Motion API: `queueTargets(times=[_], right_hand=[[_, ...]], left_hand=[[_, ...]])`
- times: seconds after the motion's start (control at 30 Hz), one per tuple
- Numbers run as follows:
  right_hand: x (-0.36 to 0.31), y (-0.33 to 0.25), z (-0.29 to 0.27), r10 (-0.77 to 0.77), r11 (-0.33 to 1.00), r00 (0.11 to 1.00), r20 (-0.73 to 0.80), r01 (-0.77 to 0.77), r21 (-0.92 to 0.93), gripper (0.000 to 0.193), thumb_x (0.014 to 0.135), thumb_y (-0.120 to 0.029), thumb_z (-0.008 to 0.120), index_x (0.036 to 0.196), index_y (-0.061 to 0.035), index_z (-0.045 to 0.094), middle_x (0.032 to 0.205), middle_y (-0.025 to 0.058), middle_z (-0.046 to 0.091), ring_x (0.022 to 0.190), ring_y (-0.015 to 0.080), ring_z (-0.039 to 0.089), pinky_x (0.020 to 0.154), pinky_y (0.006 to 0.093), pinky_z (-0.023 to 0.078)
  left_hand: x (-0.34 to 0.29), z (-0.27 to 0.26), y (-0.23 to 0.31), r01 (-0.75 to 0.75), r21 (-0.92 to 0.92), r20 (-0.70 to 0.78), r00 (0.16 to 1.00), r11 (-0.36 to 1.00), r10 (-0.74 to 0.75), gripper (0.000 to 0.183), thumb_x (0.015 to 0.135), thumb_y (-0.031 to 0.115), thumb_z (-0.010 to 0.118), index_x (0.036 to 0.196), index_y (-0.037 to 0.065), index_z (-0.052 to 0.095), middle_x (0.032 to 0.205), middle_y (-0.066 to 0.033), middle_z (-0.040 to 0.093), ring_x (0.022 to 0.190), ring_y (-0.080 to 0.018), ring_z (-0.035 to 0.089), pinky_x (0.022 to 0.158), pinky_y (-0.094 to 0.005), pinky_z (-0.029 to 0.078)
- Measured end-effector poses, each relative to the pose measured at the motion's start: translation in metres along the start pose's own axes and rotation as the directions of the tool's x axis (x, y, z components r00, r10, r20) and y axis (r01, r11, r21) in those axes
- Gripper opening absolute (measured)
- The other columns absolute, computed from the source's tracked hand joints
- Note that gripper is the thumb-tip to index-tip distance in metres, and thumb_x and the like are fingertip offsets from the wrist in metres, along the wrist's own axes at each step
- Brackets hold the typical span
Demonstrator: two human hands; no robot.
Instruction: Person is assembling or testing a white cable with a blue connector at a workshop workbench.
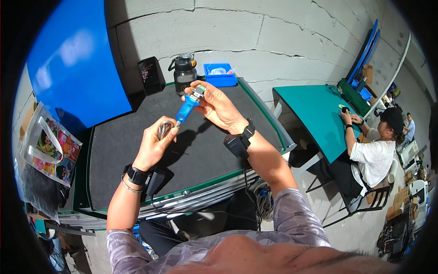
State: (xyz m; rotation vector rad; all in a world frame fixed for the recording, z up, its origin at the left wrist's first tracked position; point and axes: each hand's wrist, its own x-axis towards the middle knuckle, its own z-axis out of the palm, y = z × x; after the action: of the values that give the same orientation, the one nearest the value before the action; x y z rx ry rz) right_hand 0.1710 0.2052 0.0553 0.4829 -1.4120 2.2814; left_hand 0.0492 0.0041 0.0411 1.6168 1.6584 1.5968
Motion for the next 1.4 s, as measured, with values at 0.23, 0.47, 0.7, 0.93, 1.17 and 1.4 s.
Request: queueTargets(times=[0.23, 0.47, 0.7, 0.93, 1.17, 1.4], right_hand=[[-0.0024, -0.0037, 0.0011, 0.023, 0.999, 1.0, 0.01, -0.023, -0.024, 0.052, 0.092, -0.036, 0.064, 0.132, -0.0073, 0.048, 0.127, 0.0102, 0.058, 0.121, 0.0264, 0.055, 0.104, 0.0383, 0.043], [-0.0025, -0.002, 0.0029, 0.036, 0.999, 0.999, 0.017, -0.035, -0.039, 0.052, 0.092, -0.036, 0.063, 0.133, -0.007, 0.047, 0.127, 0.01, 0.058, 0.121, 0.0256, 0.056, 0.103, 0.038, 0.043], [-0.0032, -0.0031, 0.0023, 0.022, 0.998, 1.0, 0.004, -0.022, -0.055, 0.048, 0.094, -0.033, 0.061, 0.133, -0.0065, 0.048, 0.128, 0.0109, 0.058, 0.119, 0.0253, 0.057, 0.102, 0.0378, 0.046], [-0.0021, -0.0051, 0.0022, -0.023, 0.988, 0.999, 0.024, 0.027, -0.155, 0.041, 0.096, -0.025, 0.059, 0.131, -0.0049, 0.051, 0.125, 0.0111, 0.06, 0.117, 0.025, 0.059, 0.101, 0.0383, 0.048], [-0.0034, -0.0076, -0.0009, -0.001, 0.973, 1.0, 0.027, 0.007, -0.231, 0.038, 0.097, -0.02, 0.059, 0.13, -0.0039, 0.052, 0.125, 0.0114, 0.06, 0.117, 0.0241, 0.058, 0.103, 0.0372, 0.047], [-0.0032, -0.0101, 0.0012, -0.009, 0.948, 0.999, 0.034, 0.019, -0.317, 0.042, 0.093, -0.029, 0.063, 0.125, -0.0037, 0.054, 0.124, 0.0118, 0.061, 0.121, 0.0248, 0.057, 0.104, 0.0386, 0.044]], left_hand=[[-0.0005, 0.0011, 0.0037, 0.035, -0.12, 0.054, 0.998, 0.992, -0.029, 0.018, 0.096, 0.022, 0.062, 0.097, 0.005, 0.058, 0.071, 0.0031, 0.053, 0.061, -0.0032, 0.041, 0.054, -0.0199, 0.031], [-0.0018, 0.0002, 0.0003, 0.025, -0.182, 0.054, 0.998, 0.983, -0.015, 0.018, 0.096, 0.022, 0.062, 0.098, 0.005, 0.058, 0.07, 0.003, 0.055, 0.06, -0.003, 0.042, 0.054, -0.0195, 0.031], [-0.0004, -0.0021, 0.0046, 0.095, -0.241, 0.102, 0.992, 0.966, -0.072, 0.017, 0.096, 0.022, 0.062, 0.097, 0.005, 0.059, 0.069, 0.0034, 0.055, 0.058, -0.0026, 0.041, 0.052, -0.0193, 0.03], [-0.0015, -0.0015, 0.0031, 0.117, -0.229, 0.081, 0.992, 0.966, -0.101, 0.018, 0.095, 0.022, 0.063, 0.096, 0.005, 0.059, 0.067, 0.0032, 0.054, 0.054, -0.002, 0.039, 0.049, -0.0193, 0.028], [-0.0016, -0.0031, 0.0019, 0.167, -0.258, 0.098, 0.984, 0.952, -0.146, 0.017, 0.095, 0.023, 0.063, 0.095, 0.006, 0.059, 0.066, 0.0035, 0.053, 0.053, -0.0017, 0.038, 0.048, -0.0189, 0.027], [-0.002, -0.0027, 0.0019, 0.198, -0.266, 0.107, 0.979, 0.943, -0.175, 0.018, 0.095, 0.023, 0.063, 0.096, 0.005, 0.059, 0.066, 0.0032, 0.053, 0.054, -0.0013, 0.039, 0.048, -0.0182, 0.027]])
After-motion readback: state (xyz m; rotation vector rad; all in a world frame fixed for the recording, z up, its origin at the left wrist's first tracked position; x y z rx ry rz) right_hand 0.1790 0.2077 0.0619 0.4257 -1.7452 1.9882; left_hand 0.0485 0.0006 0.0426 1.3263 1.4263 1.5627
